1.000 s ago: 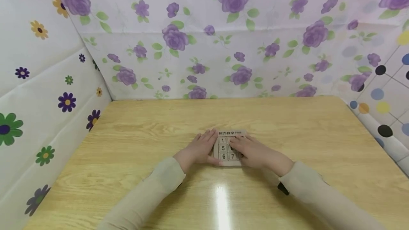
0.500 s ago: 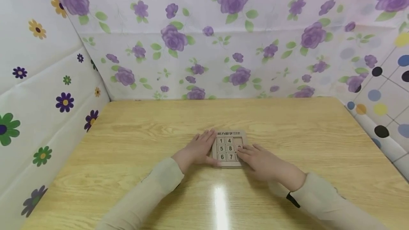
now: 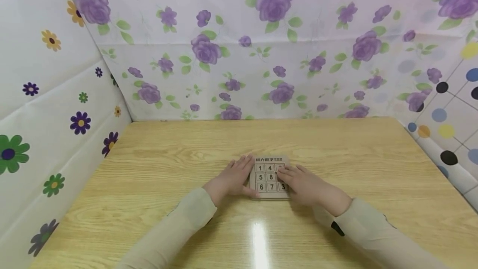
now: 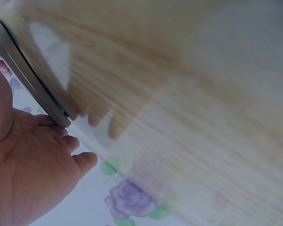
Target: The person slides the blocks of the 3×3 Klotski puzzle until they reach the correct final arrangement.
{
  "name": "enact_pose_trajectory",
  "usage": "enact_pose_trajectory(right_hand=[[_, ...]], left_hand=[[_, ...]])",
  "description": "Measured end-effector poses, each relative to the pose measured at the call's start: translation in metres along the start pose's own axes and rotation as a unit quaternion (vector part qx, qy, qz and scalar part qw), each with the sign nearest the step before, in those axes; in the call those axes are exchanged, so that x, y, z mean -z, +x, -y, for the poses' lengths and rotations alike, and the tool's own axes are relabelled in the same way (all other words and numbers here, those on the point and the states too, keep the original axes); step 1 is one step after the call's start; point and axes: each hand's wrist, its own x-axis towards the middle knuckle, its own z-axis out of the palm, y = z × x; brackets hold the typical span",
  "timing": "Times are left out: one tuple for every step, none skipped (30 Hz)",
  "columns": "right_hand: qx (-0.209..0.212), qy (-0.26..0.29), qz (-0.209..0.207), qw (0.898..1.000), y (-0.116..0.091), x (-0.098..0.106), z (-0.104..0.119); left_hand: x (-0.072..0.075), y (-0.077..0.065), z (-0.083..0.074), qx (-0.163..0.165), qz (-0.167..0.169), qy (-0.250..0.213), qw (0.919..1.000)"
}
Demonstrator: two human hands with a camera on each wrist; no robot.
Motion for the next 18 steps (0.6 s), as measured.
enact_pose_trajectory(right_hand=[[-0.002, -0.003, -0.001, 1.0, 0.0, 0.0, 0.0], [-0.001, -0.005, -0.003, 1.0, 0.0, 0.0, 0.001], [0.002, -0.013, -0.006, 1.0, -0.001, -0.001, 0.002], [0.007, -0.018, -0.01, 1.0, -0.001, -0.001, 0.003], [0.012, -0.023, -0.013, 1.0, -0.001, -0.002, 0.005], [0.02, -0.03, -0.016, 0.999, -0.002, -0.004, 0.007], [0.028, -0.034, -0.017, 0.999, -0.002, -0.005, 0.009], [0.036, -0.038, -0.017, 0.998, -0.002, -0.006, 0.01], [0.044, -0.042, -0.017, 0.998, -0.002, -0.008, 0.012], [0.052, -0.043, -0.016, 0.998, -0.001, -0.009, 0.014], [0.057, -0.046, -0.015, 0.997, -0.001, -0.01, 0.015], [0.061, -0.048, -0.014, 0.997, -0.001, -0.01, 0.016], [0.061, -0.049, -0.012, 0.997, -0.001, -0.011, 0.017], [0.06, -0.05, -0.011, 0.997, 0.0, -0.011, 0.017], [0.061, -0.051, -0.011, 0.997, 0.0, -0.012, 0.016], [0.059, -0.051, -0.009, 0.997, -0.001, -0.012, 0.016], [0.056, -0.05, -0.008, 0.997, -0.001, -0.012, 0.015], [0.052, -0.047, -0.007, 0.998, -0.002, -0.012, 0.014]], left_hand=[[0.0, 0.0, -0.001, 0.001, 0.0, -0.001, 1.0], [0.0, -0.001, -0.001, 0.002, 0.001, -0.001, 1.0], [0.001, -0.001, -0.001, 0.002, 0.001, -0.001, 1.0], [0.001, -0.001, -0.001, 0.002, 0.0, 0.0, 1.0], [0.001, -0.002, -0.002, 0.002, 0.0, 0.002, 1.0], [0.001, -0.002, -0.002, 0.002, 0.0, 0.003, 1.0], [0.001, -0.002, -0.002, 0.001, 0.0, 0.004, 1.0], [0.001, -0.002, -0.001, 0.001, 0.0, 0.005, 1.0], [0.001, -0.002, -0.002, 0.0, 0.0, 0.005, 1.0], [0.001, -0.001, -0.002, 0.001, 0.0, 0.006, 1.0], [0.001, -0.001, -0.002, 0.001, 0.0, 0.006, 1.0], [0.001, -0.001, -0.002, 0.002, 0.001, 0.006, 1.0], [0.001, -0.001, -0.002, 0.002, 0.001, 0.007, 1.0], [0.001, -0.001, -0.002, 0.002, 0.001, 0.007, 1.0], [0.001, -0.001, -0.002, 0.001, 0.0, 0.007, 1.0], [0.001, -0.001, -0.002, 0.001, 0.001, 0.009, 1.0], [0.001, -0.001, -0.002, 0.001, 0.0, 0.01, 1.0], [0.001, -0.001, -0.002, 0.001, 0.001, 0.01, 0.9999]])
